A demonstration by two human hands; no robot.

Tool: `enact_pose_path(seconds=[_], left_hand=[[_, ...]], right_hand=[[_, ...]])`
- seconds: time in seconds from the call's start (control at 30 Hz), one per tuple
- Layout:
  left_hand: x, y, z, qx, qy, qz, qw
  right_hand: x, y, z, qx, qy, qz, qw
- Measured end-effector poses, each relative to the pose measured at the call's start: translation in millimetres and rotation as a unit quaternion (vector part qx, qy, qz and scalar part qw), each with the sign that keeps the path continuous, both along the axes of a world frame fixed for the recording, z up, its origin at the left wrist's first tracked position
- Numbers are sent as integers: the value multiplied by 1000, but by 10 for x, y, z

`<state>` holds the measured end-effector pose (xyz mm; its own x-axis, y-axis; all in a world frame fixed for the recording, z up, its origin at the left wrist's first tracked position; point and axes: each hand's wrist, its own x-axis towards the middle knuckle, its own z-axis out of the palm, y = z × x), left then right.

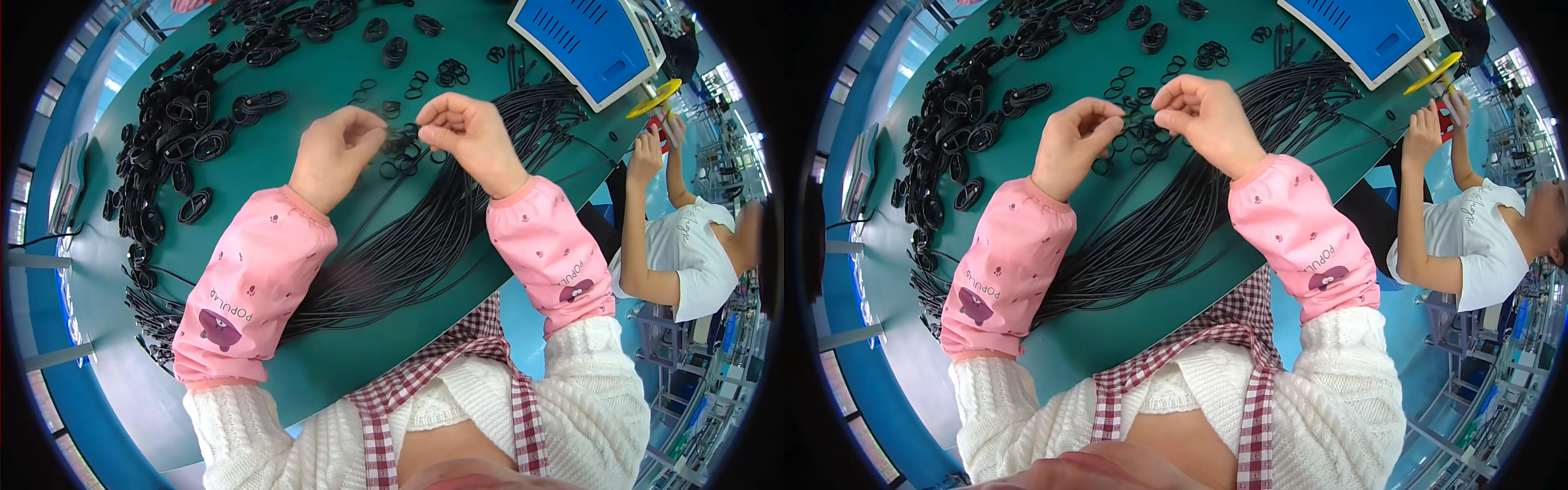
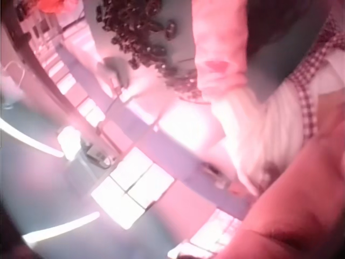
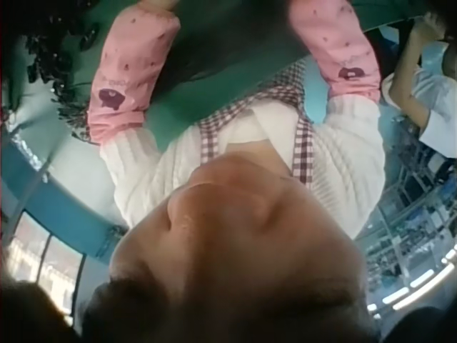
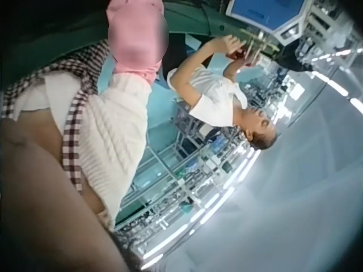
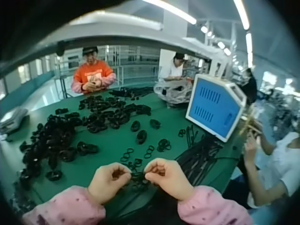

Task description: Assembling black plastic rings onto bundles of electrical cables at a manufacturing workbench.

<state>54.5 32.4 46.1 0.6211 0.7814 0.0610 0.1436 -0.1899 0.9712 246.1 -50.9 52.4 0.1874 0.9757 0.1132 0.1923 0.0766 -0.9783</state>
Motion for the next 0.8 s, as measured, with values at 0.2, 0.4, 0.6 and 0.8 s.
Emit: enact_pose_path(seconds=[0.2,0.4,0.6,0.8], left_hand=[[-190,96,-33,74,71,29,994],[-107,1,-21,43,22,-20,999],[-27,110,-103,13,-27,-1,1000],[-115,95,-109,97,-33,5,995]], right_hand=[[86,-6,-140,-25,-124,-23,992],[-257,135,-90,-56,44,54,996],[-92,77,-87,-69,-61,46,995],[-300,152,-42,-55,53,83,994]])
